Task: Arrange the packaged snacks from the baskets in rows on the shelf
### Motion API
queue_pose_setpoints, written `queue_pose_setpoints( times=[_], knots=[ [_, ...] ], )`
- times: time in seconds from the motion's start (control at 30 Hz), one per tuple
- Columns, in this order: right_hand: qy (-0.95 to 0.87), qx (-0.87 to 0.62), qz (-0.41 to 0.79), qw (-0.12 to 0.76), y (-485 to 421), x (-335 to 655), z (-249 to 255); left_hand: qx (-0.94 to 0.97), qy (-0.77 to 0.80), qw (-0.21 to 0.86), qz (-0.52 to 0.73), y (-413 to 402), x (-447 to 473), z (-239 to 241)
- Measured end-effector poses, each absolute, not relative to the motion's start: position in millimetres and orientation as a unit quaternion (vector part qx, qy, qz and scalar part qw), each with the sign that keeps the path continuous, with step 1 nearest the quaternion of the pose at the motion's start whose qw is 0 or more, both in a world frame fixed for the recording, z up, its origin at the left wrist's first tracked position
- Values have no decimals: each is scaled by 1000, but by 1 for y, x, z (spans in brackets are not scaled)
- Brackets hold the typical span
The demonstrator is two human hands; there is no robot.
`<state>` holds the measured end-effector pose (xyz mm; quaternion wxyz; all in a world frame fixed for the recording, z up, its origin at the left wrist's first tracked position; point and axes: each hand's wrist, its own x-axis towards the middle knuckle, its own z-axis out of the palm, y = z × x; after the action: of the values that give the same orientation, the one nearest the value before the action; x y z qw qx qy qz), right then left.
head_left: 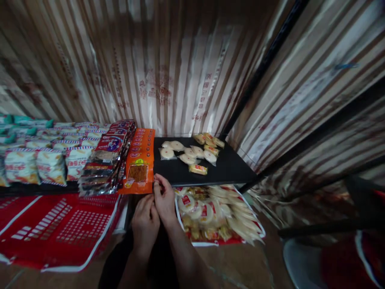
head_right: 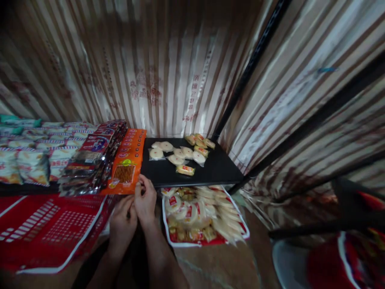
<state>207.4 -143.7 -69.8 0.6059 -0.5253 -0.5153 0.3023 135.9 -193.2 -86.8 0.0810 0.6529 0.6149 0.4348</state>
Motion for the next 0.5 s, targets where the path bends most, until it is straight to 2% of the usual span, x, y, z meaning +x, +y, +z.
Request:
queue_pose_setpoints(
  times=[0.23,0.5],
  knots=[
    [-540,-573,265,556,-202,251,-74,679,604,273,316,-232,157,-87],
    [-517,-621,203,554,-243,325,-78,675,640,329,163,-249,182,-100]
  ],
)
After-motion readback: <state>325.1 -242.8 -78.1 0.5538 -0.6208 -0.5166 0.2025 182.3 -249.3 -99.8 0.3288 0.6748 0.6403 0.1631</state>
